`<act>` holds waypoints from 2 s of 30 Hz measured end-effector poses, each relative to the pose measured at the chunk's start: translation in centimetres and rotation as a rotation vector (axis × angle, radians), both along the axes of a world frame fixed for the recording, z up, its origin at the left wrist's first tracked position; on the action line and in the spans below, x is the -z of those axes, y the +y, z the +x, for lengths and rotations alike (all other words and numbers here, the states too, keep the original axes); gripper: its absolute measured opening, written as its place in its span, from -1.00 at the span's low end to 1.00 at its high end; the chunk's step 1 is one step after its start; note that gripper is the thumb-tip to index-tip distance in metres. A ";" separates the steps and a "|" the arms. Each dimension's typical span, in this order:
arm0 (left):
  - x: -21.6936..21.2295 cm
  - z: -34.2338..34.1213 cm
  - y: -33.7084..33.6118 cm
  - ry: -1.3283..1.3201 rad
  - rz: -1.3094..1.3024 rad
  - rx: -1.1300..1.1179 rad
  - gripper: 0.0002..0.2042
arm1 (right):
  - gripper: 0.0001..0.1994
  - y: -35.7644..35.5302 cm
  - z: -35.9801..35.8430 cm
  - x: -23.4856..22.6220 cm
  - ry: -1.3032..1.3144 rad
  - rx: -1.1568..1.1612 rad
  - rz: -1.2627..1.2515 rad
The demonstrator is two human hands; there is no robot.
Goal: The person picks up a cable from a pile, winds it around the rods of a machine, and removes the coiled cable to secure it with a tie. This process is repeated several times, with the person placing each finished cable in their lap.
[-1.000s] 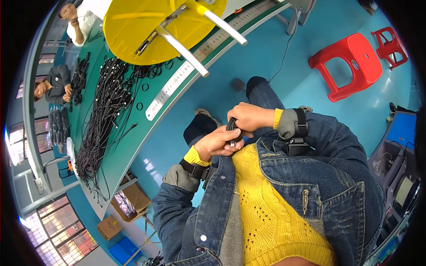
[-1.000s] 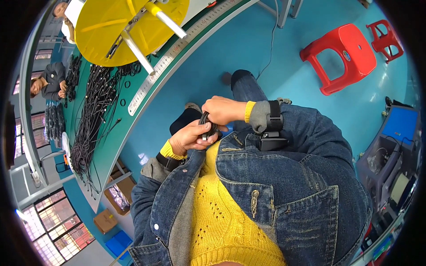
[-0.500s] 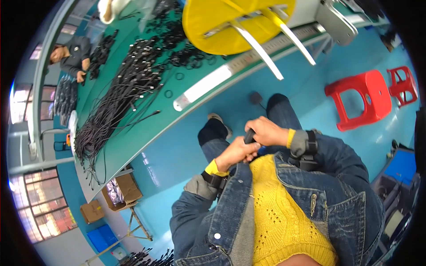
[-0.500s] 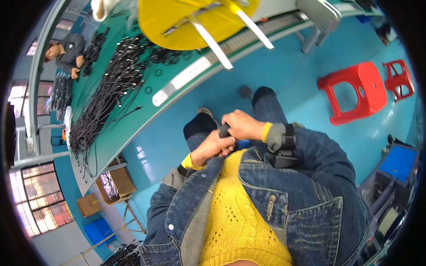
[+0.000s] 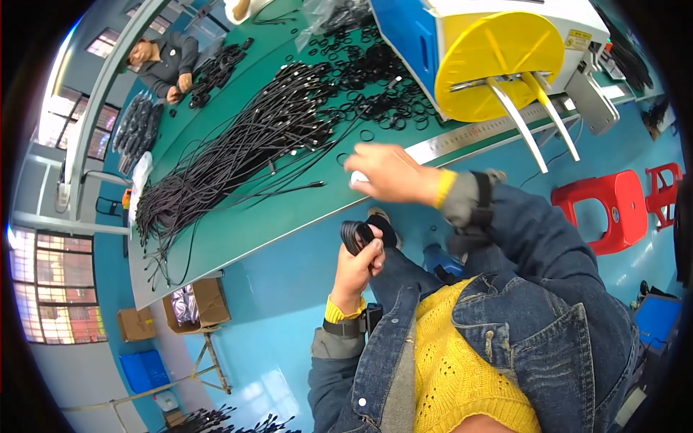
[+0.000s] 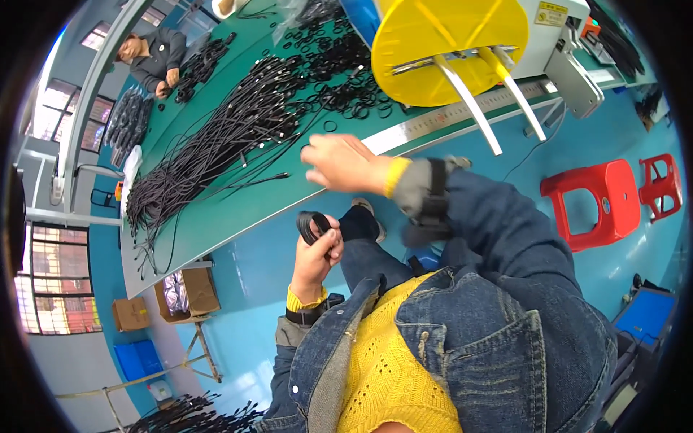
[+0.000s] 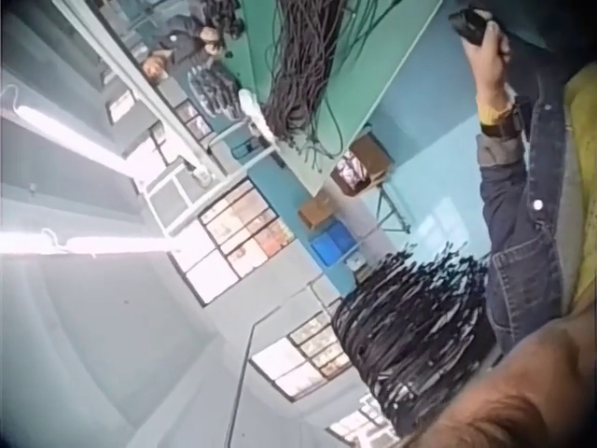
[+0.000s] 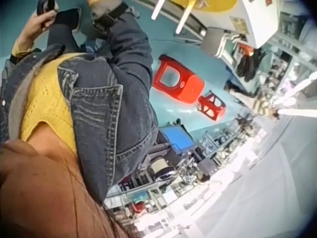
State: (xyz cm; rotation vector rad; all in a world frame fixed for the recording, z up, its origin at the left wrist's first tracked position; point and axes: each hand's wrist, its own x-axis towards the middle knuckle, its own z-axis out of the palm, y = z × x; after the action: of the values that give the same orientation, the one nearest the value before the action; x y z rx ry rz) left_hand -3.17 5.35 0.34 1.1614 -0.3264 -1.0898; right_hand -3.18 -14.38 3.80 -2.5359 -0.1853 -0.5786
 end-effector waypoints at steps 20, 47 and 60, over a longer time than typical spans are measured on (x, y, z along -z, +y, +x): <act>-0.3 -3.7 -5.4 -0.201 -0.028 0.019 -0.91 | -0.85 -0.7 -15.3 1.0 0.356 -0.231 1.407; -2.0 -7.4 -6.9 0.125 0.102 0.469 -0.80 | -0.62 -1.9 -19.9 3.4 0.331 0.172 1.147; -0.6 -7.5 -7.1 0.230 -0.102 0.295 -0.69 | -0.87 -3.3 -18.5 2.0 0.373 0.248 0.184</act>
State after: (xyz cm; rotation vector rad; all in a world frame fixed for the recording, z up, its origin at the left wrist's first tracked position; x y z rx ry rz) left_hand -10.65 -1.74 0.98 0.9039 -0.3757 -1.4346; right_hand -21.72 -17.68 1.85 -2.4472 0.3056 -0.1918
